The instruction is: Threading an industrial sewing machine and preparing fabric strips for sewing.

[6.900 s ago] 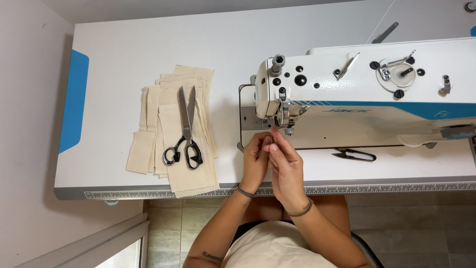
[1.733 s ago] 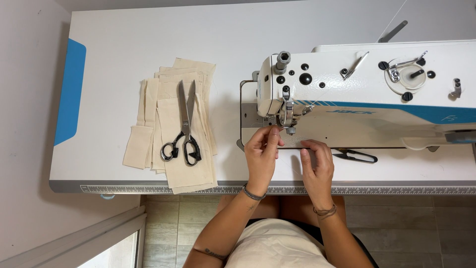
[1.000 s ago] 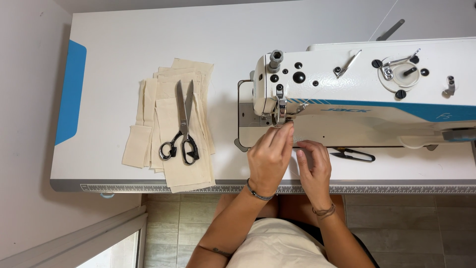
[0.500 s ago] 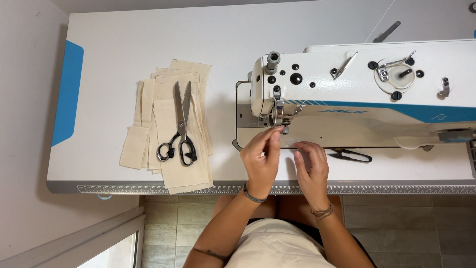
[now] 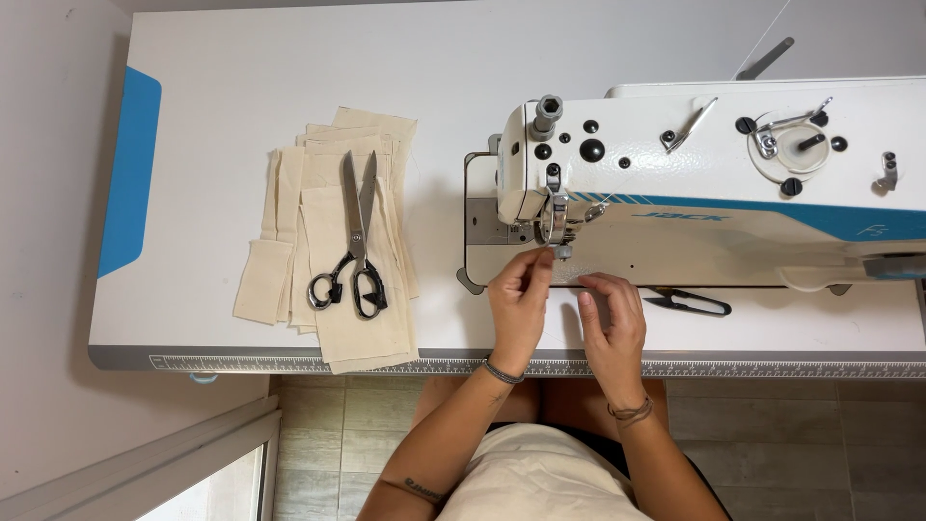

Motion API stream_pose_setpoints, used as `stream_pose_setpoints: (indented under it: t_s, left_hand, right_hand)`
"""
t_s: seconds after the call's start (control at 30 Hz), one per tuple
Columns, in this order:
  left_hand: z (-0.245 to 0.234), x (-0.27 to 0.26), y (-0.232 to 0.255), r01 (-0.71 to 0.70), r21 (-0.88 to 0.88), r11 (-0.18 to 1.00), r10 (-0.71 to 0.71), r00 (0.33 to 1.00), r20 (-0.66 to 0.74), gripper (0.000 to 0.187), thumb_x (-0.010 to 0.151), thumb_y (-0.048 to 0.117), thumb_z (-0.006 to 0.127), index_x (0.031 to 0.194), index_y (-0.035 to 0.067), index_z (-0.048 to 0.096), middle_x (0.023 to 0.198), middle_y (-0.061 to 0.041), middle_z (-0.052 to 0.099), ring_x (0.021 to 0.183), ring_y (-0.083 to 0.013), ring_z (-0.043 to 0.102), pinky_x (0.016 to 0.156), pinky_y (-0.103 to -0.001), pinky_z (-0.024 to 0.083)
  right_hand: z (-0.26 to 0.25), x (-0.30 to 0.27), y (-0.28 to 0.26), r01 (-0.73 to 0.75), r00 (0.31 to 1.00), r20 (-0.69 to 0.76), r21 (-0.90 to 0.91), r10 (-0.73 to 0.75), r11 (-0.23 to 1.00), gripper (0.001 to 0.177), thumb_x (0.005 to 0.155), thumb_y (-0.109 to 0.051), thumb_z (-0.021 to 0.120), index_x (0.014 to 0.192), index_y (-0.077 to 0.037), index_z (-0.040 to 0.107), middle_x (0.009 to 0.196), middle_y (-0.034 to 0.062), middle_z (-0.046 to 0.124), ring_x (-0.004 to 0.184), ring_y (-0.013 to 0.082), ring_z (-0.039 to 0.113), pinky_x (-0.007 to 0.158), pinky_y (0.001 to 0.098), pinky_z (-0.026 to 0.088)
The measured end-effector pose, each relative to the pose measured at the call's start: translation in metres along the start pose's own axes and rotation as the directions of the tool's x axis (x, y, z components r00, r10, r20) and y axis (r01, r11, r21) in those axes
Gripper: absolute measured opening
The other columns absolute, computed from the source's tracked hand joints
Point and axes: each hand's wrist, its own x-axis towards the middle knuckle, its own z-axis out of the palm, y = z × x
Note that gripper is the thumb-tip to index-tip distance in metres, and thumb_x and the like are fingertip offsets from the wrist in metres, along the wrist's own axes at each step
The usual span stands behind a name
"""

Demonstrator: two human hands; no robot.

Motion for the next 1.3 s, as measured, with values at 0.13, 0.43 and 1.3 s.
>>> stream_pose_setpoints:
  t_s: [0.13,0.43,1.3]
  left_hand:
    - [0.002,0.009,-0.004,-0.01,0.035,0.999,0.009,1.0,0.028,0.015,0.101,0.018,0.068,0.095,0.008,0.078,0.047,-0.002,0.054,0.047,-0.0062,0.046,0.046,-0.023,0.038]
    - [-0.031,0.027,0.047,0.075,-0.104,0.992,-0.075,0.997,0.008,0.024,0.105,0.021,0.059,0.098,0.004,0.073,0.055,0.004,0.048,0.05,-0.0063,0.041,0.05,-0.02,0.035]
    - [-0.149,-0.071,0.269,-0.701,0.188,0.688,0.442,0.61,0.657,0.021,0.1,0.028,0.066,0.084,0.014,0.067,0.074,0.003,0.069,0.058,-0.0085,0.065,0.052,-0.023,0.047]
  right_hand:
    - [0.001,0.0,0.0,-0.011,1.0,0.002,0.001,0.011,1.0,0.018,0.107,-0.016,0.057,0.117,-0.006,0.068,0.107,0.0103,0.068,0.108,0.0316,0.064,0.095,0.046,0.048]
    - [0.002,-0.002,0.001,-0.012,1.0,-0.012,0.005,0.012,1.0,0.018,0.108,-0.015,0.056,0.116,-0.005,0.068,0.105,0.0108,0.068,0.108,0.0326,0.064,0.095,0.0467,0.048]
    - [-0.059,-0.029,-0.197,0.719,0.591,0.195,0.312,-0.783,0.621,0.015,0.097,-0.022,0.065,0.097,-0.008,0.07,0.09,0.004,0.079,0.087,0.0185,0.082,0.089,0.0377,0.067]
